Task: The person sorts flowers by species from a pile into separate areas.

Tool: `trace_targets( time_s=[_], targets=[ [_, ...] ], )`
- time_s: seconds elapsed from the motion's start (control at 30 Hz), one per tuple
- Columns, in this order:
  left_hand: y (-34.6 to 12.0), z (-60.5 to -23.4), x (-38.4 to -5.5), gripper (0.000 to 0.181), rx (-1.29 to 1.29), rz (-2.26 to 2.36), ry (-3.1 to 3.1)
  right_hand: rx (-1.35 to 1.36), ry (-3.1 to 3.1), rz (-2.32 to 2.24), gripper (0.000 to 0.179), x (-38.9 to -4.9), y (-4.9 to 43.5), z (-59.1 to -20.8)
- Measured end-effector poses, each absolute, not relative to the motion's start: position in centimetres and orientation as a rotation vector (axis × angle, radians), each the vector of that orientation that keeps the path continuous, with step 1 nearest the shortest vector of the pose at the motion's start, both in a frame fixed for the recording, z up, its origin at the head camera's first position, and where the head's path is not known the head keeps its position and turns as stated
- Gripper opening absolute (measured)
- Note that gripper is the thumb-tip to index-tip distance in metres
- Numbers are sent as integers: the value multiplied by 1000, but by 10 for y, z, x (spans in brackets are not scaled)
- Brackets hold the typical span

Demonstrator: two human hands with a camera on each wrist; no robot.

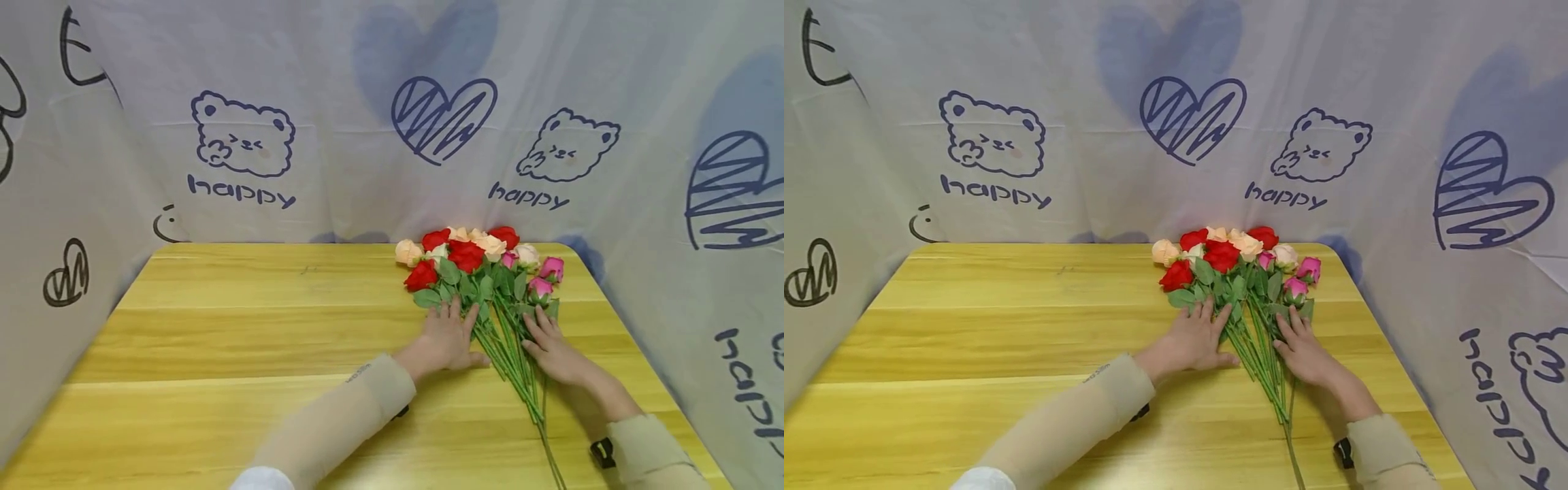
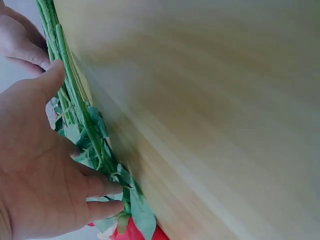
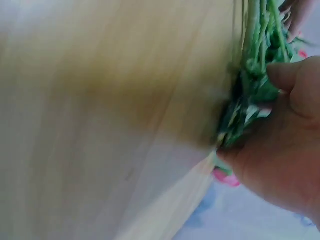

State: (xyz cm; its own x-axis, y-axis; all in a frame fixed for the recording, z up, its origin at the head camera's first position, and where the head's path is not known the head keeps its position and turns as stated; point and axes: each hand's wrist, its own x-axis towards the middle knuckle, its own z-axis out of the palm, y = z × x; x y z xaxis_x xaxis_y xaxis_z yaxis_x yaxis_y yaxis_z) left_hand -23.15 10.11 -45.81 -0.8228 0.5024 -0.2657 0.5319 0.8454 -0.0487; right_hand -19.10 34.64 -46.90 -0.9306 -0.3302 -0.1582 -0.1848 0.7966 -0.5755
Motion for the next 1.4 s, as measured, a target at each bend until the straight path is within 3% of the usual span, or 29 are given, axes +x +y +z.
trace_targets(
  time_s=[0.87, 1.4],
  targets=[
    [186, -462, -234, 93, 851, -206, 2763, -311, 2706, -906, 60, -196, 436, -474],
    [191, -466, -240, 90, 865, -216, 2751, -268, 2877, -787, 60, -200, 442, -468]
  ],
)
